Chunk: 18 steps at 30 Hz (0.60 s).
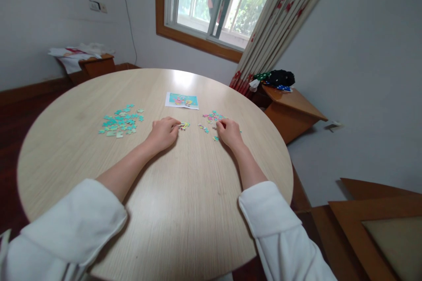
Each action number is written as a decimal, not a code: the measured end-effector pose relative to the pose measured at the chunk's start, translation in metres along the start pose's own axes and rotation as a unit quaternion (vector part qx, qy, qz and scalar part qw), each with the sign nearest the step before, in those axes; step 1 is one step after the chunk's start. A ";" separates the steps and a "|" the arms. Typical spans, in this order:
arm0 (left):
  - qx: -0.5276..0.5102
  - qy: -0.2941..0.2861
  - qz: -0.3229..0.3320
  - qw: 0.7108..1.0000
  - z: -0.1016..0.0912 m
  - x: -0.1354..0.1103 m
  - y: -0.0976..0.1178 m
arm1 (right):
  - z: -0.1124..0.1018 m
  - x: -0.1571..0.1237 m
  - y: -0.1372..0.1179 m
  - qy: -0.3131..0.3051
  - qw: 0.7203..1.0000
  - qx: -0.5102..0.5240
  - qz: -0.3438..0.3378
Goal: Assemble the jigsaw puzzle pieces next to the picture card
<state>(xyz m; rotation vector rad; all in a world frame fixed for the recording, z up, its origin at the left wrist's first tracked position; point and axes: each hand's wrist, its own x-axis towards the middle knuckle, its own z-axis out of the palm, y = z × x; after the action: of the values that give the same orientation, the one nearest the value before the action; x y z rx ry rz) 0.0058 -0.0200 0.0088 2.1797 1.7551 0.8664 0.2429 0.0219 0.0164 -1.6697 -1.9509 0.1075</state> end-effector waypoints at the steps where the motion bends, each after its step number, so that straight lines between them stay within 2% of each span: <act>1: -0.002 0.000 0.001 1.000 0.000 0.000 0.000 | 0.001 0.000 0.000 0.005 1.000 0.008 -0.003; 8: -0.021 0.006 0.000 1.000 0.001 0.000 -0.002 | 0.006 0.002 0.001 0.037 0.998 0.049 -0.010; 18: -0.033 0.022 -0.003 0.999 0.002 0.002 -0.002 | 0.007 0.000 -0.011 0.035 0.995 0.092 -0.034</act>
<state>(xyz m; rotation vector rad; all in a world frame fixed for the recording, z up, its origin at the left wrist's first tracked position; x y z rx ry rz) 0.0056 -0.0169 0.0071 2.1290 1.7263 0.9631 0.2304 0.0214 0.0153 -1.4679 -1.8818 0.1940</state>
